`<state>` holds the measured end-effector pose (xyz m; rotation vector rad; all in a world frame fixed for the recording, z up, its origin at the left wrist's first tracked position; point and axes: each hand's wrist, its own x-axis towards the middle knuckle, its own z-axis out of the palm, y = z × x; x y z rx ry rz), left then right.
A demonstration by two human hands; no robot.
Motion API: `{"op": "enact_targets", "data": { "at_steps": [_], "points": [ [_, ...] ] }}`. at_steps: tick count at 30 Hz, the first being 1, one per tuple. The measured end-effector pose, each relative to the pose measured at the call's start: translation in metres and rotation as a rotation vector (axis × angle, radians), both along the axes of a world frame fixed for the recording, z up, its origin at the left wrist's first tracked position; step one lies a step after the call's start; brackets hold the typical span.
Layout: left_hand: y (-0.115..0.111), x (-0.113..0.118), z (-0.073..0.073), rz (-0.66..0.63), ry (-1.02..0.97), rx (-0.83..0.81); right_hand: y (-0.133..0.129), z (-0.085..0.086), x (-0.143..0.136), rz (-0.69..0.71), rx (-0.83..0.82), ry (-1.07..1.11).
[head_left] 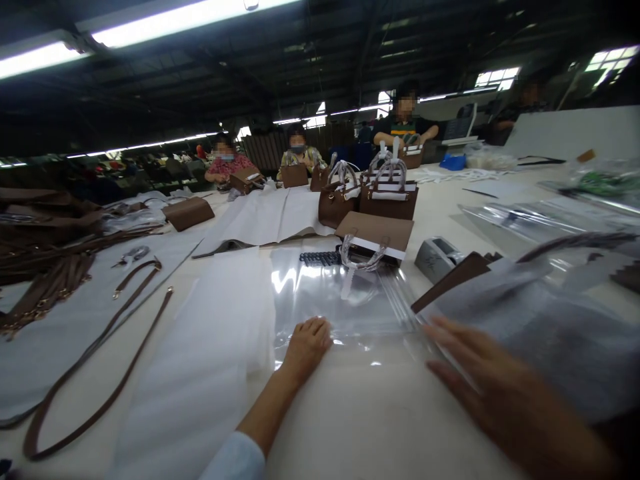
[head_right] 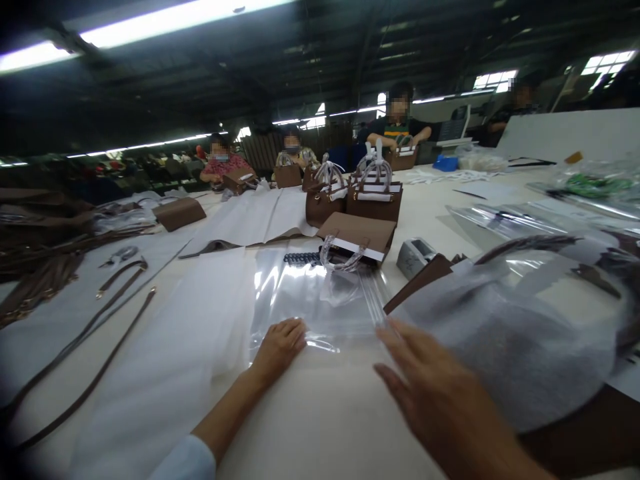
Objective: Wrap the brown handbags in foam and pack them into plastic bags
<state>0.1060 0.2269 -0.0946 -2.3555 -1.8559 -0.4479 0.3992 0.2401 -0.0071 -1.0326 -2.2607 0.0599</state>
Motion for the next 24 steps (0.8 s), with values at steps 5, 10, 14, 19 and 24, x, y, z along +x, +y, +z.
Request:
{"op": "enact_targets", "data": {
  "at_steps": [5, 10, 14, 19, 24],
  "points": [
    [0.016, -0.012, 0.009, -0.045, 0.067, -0.096, 0.014, -0.040, -0.098, -0.008, -0.372, -0.174],
    [0.026, -0.019, 0.021, -0.031, 0.110, -0.125, 0.103, -0.028, -0.163, -0.121, -0.464, -0.088],
    [0.028, -0.017, 0.022, -0.064, 0.138, -0.124, 0.175, -0.019, -0.173, -0.299, -0.545, -0.034],
    [0.032, -0.013, 0.018, -0.101, 0.111, -0.175, 0.230, -0.011, -0.146, -0.515, -0.604, 0.007],
    [0.047, -0.021, 0.029, -0.027, 0.003, -0.273, 0.215, 0.011, -0.133, -0.552, -0.497, 0.013]
  ]
}}
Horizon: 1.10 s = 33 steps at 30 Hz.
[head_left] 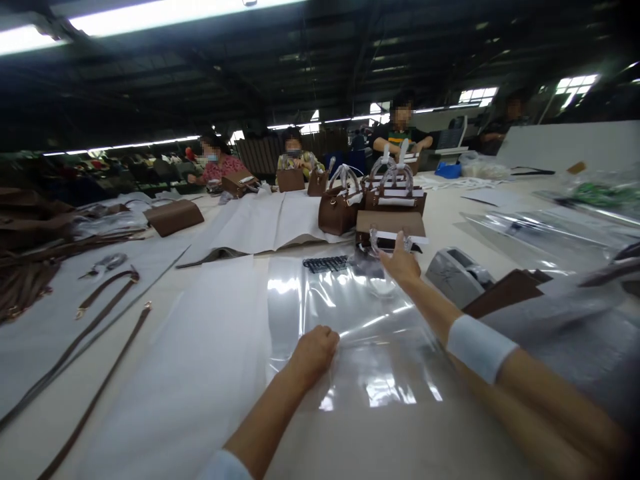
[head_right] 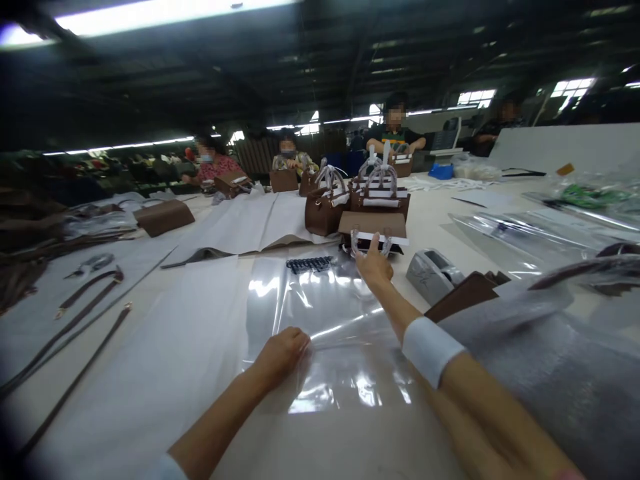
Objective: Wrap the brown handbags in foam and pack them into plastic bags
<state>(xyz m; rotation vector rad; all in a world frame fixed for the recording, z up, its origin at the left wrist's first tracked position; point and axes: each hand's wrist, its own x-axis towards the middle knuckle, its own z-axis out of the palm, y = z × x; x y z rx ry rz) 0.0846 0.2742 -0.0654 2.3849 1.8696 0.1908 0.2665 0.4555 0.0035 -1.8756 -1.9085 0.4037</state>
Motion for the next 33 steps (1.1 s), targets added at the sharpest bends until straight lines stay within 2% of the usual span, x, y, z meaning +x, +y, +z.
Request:
{"op": "enact_targets", "data": {
  "at_steps": [2, 4, 7, 10, 12, 15, 18, 22, 25, 28, 31, 33],
  "points": [
    [0.006, -0.003, 0.007, 0.051, -0.037, -0.040, -0.028, 0.001, -0.005, 0.100, 0.091, 0.002],
    [0.010, -0.003, 0.013, 0.093, -0.070, -0.069, -0.063, -0.007, -0.009, 0.259, 0.151, -0.003],
    [0.006, 0.005, 0.017, 0.146, -0.113, -0.080, -0.108, -0.035, -0.005, 0.521, 0.142, -0.046],
    [-0.002, 0.012, 0.017, 0.160, -0.170, -0.078, -0.132, -0.065, 0.009, 0.675, 0.097, -0.115],
    [-0.007, 0.012, 0.017, 0.145, -0.221, -0.089, -0.136, -0.078, 0.020, 0.693, 0.106, -0.151],
    [-0.007, 0.009, 0.018, 0.166, -0.313, -0.109, -0.132, -0.082, 0.032, 0.650, 0.148, -0.176],
    [0.001, 0.012, 0.023, 0.240, -0.408, -0.104, -0.126, -0.076, 0.040, 0.570, 0.204, -0.177],
    [0.012, 0.028, 0.029, 0.293, -0.521, -0.078, -0.128, -0.065, 0.046, 0.454, 0.308, -0.149],
    [0.013, 0.037, 0.030, 0.263, -0.607, -0.129, -0.141, -0.063, 0.043, 0.527, 0.435, -0.101],
    [0.011, 0.037, 0.028, 0.232, -0.652, -0.176, -0.155, -0.072, 0.032, 0.647, 0.535, -0.095],
    [0.010, 0.036, 0.030, 0.263, -0.642, -0.135, -0.159, -0.089, 0.025, 0.599, 0.467, -0.137],
    [0.010, 0.037, 0.039, 0.286, -0.625, -0.073, -0.157, -0.097, 0.025, 0.604, 0.415, -0.149]
  ]
}}
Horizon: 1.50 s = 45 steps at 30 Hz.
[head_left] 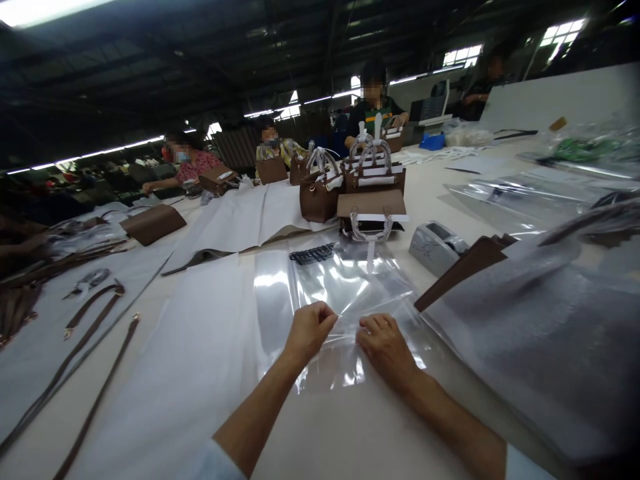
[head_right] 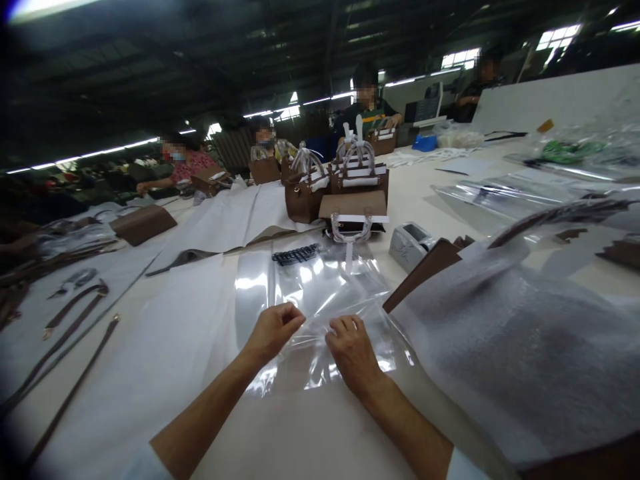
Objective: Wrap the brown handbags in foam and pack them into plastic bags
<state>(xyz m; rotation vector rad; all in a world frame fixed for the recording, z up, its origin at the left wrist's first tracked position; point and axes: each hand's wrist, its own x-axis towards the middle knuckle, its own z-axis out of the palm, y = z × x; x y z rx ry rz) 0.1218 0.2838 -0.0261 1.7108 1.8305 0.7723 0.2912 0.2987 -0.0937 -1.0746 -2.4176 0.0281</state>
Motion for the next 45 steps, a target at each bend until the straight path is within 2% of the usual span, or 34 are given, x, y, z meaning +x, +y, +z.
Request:
{"op": "enact_targets", "data": {
  "at_steps": [3, 6, 8, 10, 12, 14, 16, 18, 21, 23, 24, 25, 27, 31, 33, 37, 39, 41, 43, 45],
  "points": [
    [0.003, 0.001, 0.027, 0.040, 0.048, 0.093, 0.005, 0.000, 0.004, 0.041, -0.062, -0.033],
    [0.008, 0.001, 0.056, 0.051, 0.112, 0.175, 0.007, 0.010, 0.006, 0.064, -0.140, -0.056],
    [0.007, 0.003, 0.060, 0.024, 0.164, 0.192, 0.007, 0.018, 0.006, 0.064, -0.205, -0.065],
    [0.000, 0.007, 0.047, -0.036, 0.230, 0.173, 0.007, 0.022, 0.006, 0.050, -0.251, -0.060],
    [-0.012, 0.012, 0.021, -0.082, 0.308, 0.138, 0.008, 0.024, 0.006, 0.034, -0.261, -0.040],
    [-0.021, 0.013, -0.004, -0.069, 0.387, 0.102, 0.010, 0.022, 0.006, 0.031, -0.274, -0.033],
    [-0.023, 0.006, -0.013, -0.001, 0.451, 0.085, 0.011, 0.020, 0.006, 0.053, -0.284, -0.045],
    [-0.014, -0.007, 0.002, 0.073, 0.489, 0.098, 0.010, 0.017, 0.005, 0.082, -0.283, -0.067],
    [0.011, -0.028, 0.052, 0.146, 0.520, 0.169, 0.006, 0.013, 0.004, 0.092, -0.273, -0.080],
    [0.024, -0.034, 0.081, 0.160, 0.537, 0.223, 0.003, 0.013, 0.004, 0.092, -0.267, -0.076],
    [0.027, -0.034, 0.089, 0.151, 0.543, 0.239, 0.000, 0.014, 0.004, 0.099, -0.267, -0.073],
    [0.027, -0.030, 0.091, 0.129, 0.547, 0.243, -0.002, 0.017, 0.004, 0.107, -0.271, -0.072],
    [0.020, -0.019, 0.079, 0.058, 0.545, 0.217, -0.008, 0.025, 0.003, 0.136, -0.238, -0.020],
    [-0.002, 0.000, 0.035, -0.095, 0.519, 0.136, -0.011, 0.041, -0.003, 0.167, 0.013, 0.163],
    [-0.010, 0.001, 0.025, -0.159, 0.516, 0.139, -0.006, 0.041, -0.006, 0.114, -0.011, 0.086],
    [-0.027, 0.001, 0.020, -0.290, 0.566, 0.182, -0.005, 0.030, 0.004, 0.024, -0.178, -0.083],
    [-0.039, 0.005, 0.009, -0.373, 0.585, 0.193, -0.011, 0.029, 0.015, -0.005, -0.170, -0.047],
    [-0.049, 0.009, -0.008, -0.435, 0.574, 0.202, -0.017, 0.032, 0.023, -0.026, -0.102, 0.084],
    [-0.053, 0.009, -0.025, -0.395, 0.556, 0.221, -0.019, 0.037, 0.026, -0.035, -0.023, 0.225],
    [-0.049, 0.003, -0.040, -0.273, 0.556, 0.248, -0.013, 0.037, 0.023, -0.056, -0.018, 0.255]
  ]
}}
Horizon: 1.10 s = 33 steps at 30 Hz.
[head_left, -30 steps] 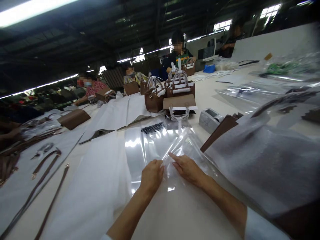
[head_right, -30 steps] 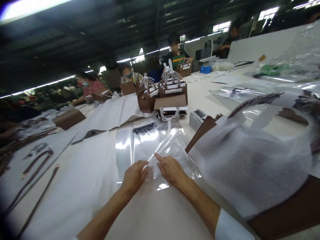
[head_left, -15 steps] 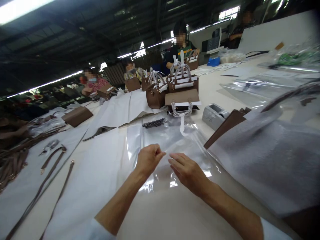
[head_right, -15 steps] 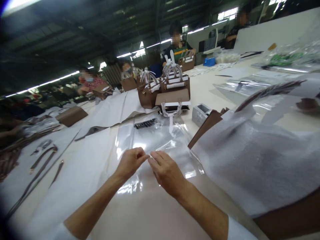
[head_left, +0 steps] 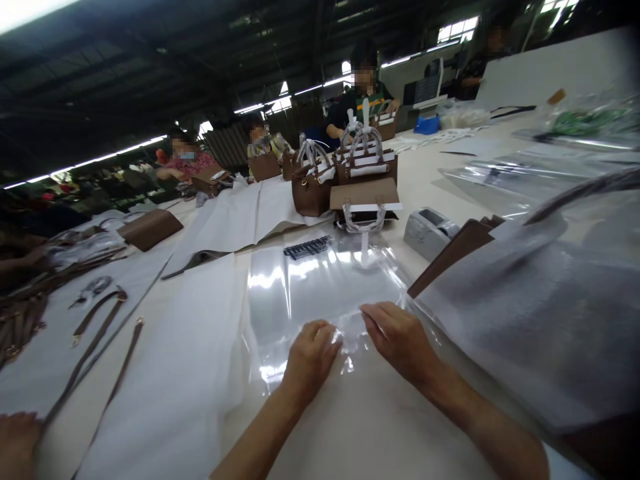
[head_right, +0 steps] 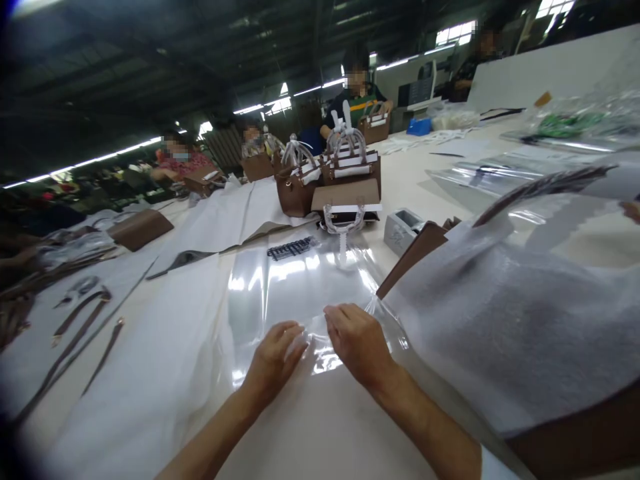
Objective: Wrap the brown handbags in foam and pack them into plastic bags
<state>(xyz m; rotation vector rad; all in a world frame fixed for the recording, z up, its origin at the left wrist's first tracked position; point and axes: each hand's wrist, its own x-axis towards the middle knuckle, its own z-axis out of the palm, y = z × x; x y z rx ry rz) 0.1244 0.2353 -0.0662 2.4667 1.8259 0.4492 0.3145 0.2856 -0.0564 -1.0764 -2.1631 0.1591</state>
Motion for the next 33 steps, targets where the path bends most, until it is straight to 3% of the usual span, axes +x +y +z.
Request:
{"op": "enact_targets", "data": {
  "at_steps": [3, 6, 9, 12, 17, 24, 28, 33],
  "points": [
    [0.016, -0.015, -0.014, 0.118, -0.001, 0.050, 0.015, -0.015, -0.012, -0.064, -0.126, -0.162],
    [0.031, -0.029, -0.021, 0.134, 0.011, 0.057, 0.030, -0.036, -0.024, -0.120, -0.211, -0.331],
    [0.038, -0.035, -0.024, 0.166, 0.029, 0.087, 0.042, -0.046, -0.033, -0.112, -0.222, -0.365],
    [0.041, -0.037, -0.025, 0.153, 0.052, 0.089, 0.051, -0.043, -0.038, -0.054, -0.217, -0.376],
    [0.043, -0.037, -0.019, 0.024, 0.079, 0.054, 0.052, -0.034, -0.036, 0.012, -0.182, -0.349],
    [0.033, -0.041, 0.006, -0.055, 0.083, 0.029, 0.052, -0.019, -0.018, 0.001, -0.096, -0.275],
    [0.019, -0.029, 0.018, -0.020, 0.060, -0.003, 0.055, -0.012, -0.013, -0.022, -0.033, -0.224],
    [0.012, -0.010, 0.018, 0.106, -0.023, -0.067, 0.040, -0.009, -0.008, -0.055, 0.077, -0.146]
  ]
}}
